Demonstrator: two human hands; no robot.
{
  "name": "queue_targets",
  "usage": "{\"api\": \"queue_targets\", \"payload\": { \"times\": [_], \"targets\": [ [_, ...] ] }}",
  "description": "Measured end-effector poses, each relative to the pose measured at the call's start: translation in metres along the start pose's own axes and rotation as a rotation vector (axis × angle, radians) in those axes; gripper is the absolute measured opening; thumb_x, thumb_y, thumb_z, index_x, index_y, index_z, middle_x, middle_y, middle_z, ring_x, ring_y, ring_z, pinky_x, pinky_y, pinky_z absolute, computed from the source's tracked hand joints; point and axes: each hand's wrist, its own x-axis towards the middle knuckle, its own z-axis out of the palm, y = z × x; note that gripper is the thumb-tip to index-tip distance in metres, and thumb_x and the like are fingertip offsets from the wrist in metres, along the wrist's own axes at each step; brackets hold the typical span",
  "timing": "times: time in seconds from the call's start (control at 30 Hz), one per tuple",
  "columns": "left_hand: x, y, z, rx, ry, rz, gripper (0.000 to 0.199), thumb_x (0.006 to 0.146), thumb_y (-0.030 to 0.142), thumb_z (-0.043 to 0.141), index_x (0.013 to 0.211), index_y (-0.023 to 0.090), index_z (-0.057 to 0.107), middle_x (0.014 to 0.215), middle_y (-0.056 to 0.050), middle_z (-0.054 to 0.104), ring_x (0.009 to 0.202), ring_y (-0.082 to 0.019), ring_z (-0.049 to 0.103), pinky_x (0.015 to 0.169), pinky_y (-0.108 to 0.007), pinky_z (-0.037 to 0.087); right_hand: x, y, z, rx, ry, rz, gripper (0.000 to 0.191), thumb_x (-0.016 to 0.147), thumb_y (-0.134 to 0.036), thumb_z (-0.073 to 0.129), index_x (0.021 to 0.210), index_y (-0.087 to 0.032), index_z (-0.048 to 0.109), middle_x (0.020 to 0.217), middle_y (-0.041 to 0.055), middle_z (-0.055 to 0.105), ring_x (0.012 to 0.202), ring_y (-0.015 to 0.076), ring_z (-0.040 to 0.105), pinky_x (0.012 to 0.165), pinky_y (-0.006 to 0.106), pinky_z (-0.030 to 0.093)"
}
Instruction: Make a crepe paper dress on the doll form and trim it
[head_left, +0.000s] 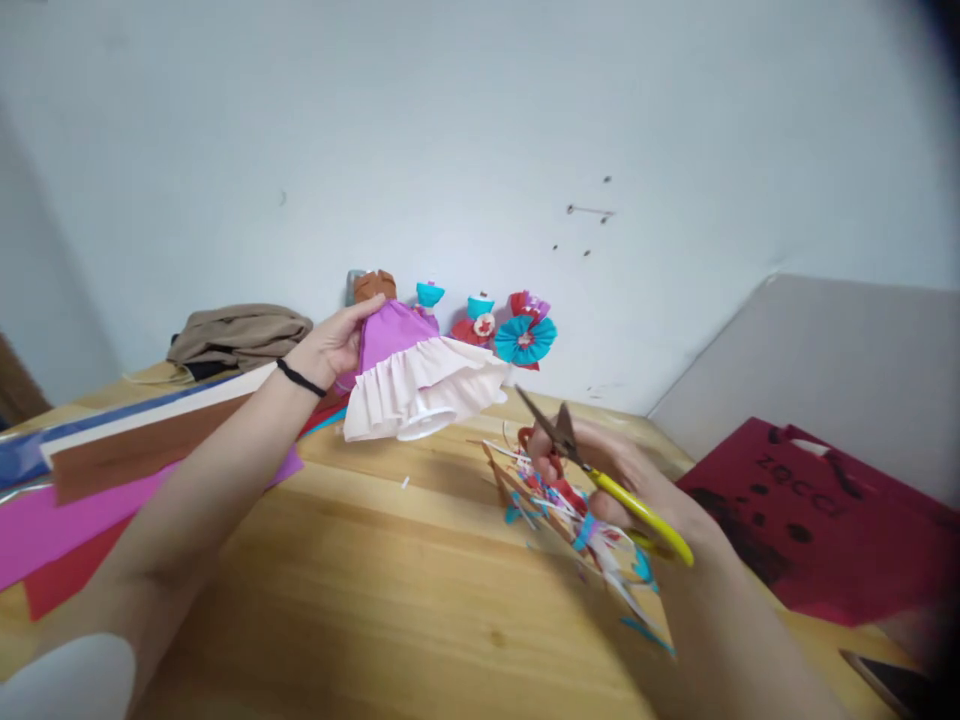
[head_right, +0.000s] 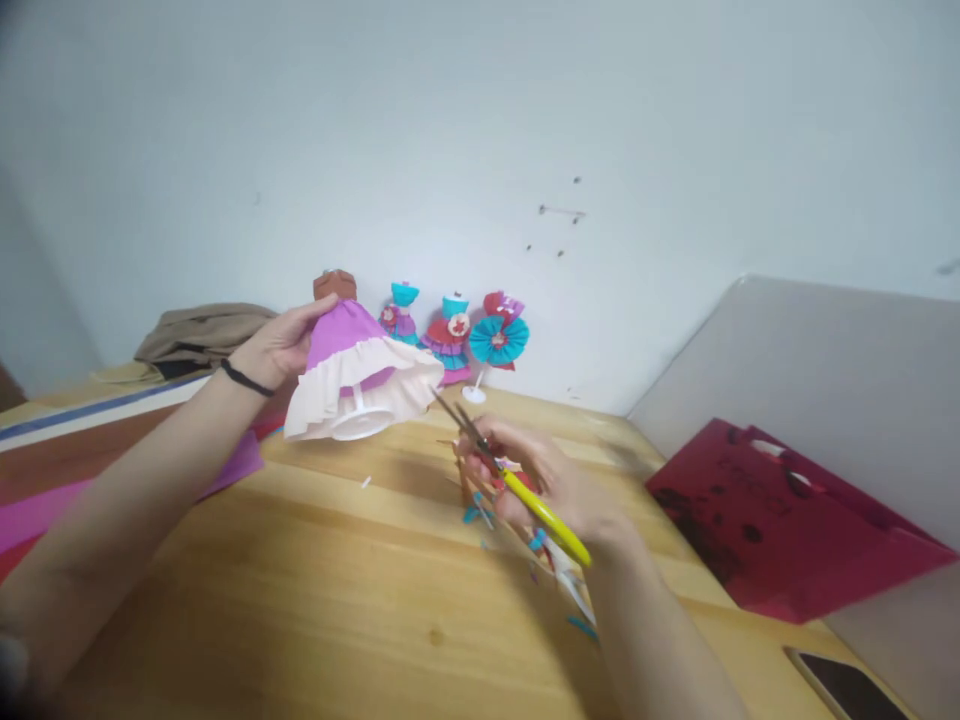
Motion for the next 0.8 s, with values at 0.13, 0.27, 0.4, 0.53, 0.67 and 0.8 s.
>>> {"api": "queue_targets", "payload": {
  "times": [0.13, 0.27, 0.4, 0.53, 0.67, 0.8],
  "targets": [
    [-0.002, 0.007, 0.019, -0.144, -0.012, 0.179, 0.023, 0.096, 0.019, 0.063, 0.115, 0.008, 0.07, 0.074, -0.008, 0.076, 0.064, -0.019, 0.073, 0.084, -0.035, 0.063, 0.01, 0.008, 0.02, 0.048, 0.508, -0.127, 0.051, 0.09, -0.072, 0.055, 0.103, -0.023, 0.057, 0.085, 0.0023, 0.053, 0.074, 0.0171, 0.049, 0.067, 0.031, 0.044],
    [-0.004, 0.001, 0.029, -0.243, 0.017, 0.223, 0.03, 0.098, 0.023, 0.062, 0.123, 0.008, 0.068, 0.078, -0.007, 0.076, 0.066, -0.018, 0.073, 0.085, -0.035, 0.062, 0.025, 0.025, 0.032, 0.03, 0.674, -0.071, 0.052, 0.091, -0.071, 0.052, 0.108, -0.022, 0.056, 0.094, 0.004, 0.056, 0.076, 0.0171, 0.052, 0.068, 0.031, 0.045],
    [-0.006, -0.008, 0.036, -0.225, -0.016, 0.164, 0.035, 0.1, 0.026, 0.058, 0.128, 0.007, 0.067, 0.087, -0.01, 0.078, 0.077, -0.02, 0.076, 0.091, -0.036, 0.061, 0.037, 0.027, 0.029, -0.131, 0.704, 0.009, 0.046, 0.093, -0.063, 0.055, 0.118, -0.024, 0.055, 0.105, 0.0049, 0.061, 0.087, 0.0185, 0.056, 0.079, 0.033, 0.047],
    [-0.011, -0.014, 0.043, -0.232, -0.02, 0.163, 0.031, 0.1, 0.025, 0.057, 0.123, 0.007, 0.069, 0.092, -0.012, 0.079, 0.08, -0.021, 0.076, 0.09, -0.035, 0.061, 0.052, 0.017, 0.024, -0.151, 0.693, 0.026, 0.044, 0.093, -0.062, 0.055, 0.113, -0.023, 0.055, 0.107, 0.0058, 0.063, 0.094, 0.0206, 0.059, 0.085, 0.034, 0.049],
    [-0.01, -0.018, 0.042, -0.254, 0.024, 0.2, 0.025, 0.1, 0.021, 0.057, 0.117, 0.008, 0.07, 0.091, -0.011, 0.079, 0.08, -0.02, 0.077, 0.085, -0.031, 0.062, 0.061, 0.011, 0.028, -0.096, 0.696, 0.025, 0.046, 0.093, -0.064, 0.051, 0.113, -0.022, 0.055, 0.111, 0.0073, 0.065, 0.102, 0.0228, 0.062, 0.09, 0.035, 0.049],
    [-0.005, -0.018, 0.032, -0.24, 0.064, 0.171, 0.024, 0.098, 0.021, 0.061, 0.118, 0.011, 0.069, 0.084, -0.008, 0.078, 0.072, -0.018, 0.075, 0.08, -0.03, 0.063, 0.06, 0.011, 0.033, -0.127, 0.68, 0.08, 0.041, 0.093, -0.056, 0.052, 0.114, -0.021, 0.057, 0.112, 0.0082, 0.065, 0.102, 0.0235, 0.062, 0.089, 0.036, 0.049]
  ]
}}
